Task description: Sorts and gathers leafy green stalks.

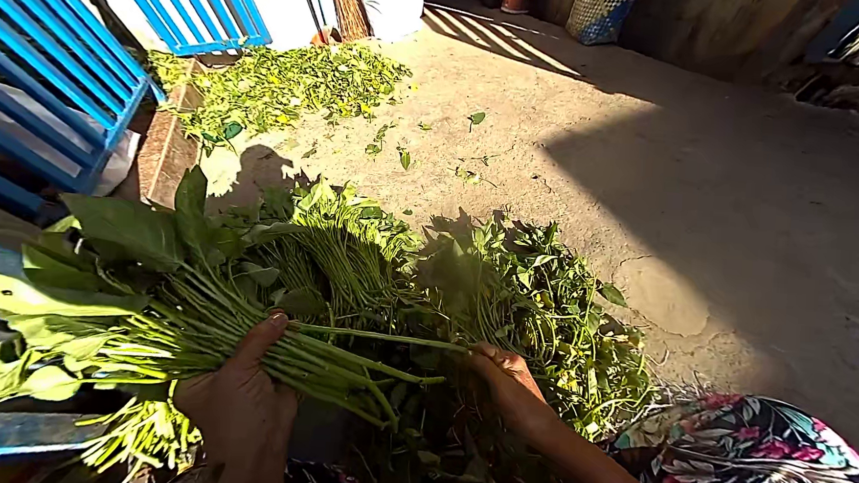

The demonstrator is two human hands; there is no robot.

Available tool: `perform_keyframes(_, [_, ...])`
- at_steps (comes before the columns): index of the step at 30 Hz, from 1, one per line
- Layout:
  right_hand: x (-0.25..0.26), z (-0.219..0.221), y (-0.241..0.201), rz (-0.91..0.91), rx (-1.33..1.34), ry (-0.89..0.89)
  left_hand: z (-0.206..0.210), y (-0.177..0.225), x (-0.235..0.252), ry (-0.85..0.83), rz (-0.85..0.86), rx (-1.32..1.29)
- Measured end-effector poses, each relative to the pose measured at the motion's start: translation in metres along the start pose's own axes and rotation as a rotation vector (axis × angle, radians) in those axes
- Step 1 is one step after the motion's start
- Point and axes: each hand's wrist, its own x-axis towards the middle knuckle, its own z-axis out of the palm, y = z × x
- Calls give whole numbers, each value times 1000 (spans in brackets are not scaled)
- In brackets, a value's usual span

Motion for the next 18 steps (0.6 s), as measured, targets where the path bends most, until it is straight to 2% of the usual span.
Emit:
perform_keyframes(2, [29,0,-7,256,571,377,-2,3,4,39,-13,-24])
perform_keyframes(3, [43,-7,-3,314,668,482,-5,7,10,44,-23,-33])
perform_keyframes(4, [55,-17,6,318,610,520,-9,10,17,39,-27,-40])
perform_keyframes(5, [64,-26,18,306,413,491,-13,12,22,22,-23,-44])
perform_keyframes(7, [81,-45,46,335,-215,239,-18,12,25,16,-16,-37])
perform_keyframes(8, [92,-50,55,397,-495,97,-17,12,24,26,-13,-23])
perform_keyframes(10, [114,-46,68,510,-879,-10,-10,13,15,40,-38,18])
perform_keyframes(13, [136,-37,89,548,-1013,35,0,15,-1,-13,-98,67])
perform_keyframes(18, [158,-38,112,531,-1160,14,7,15,-20,-162,-225,90])
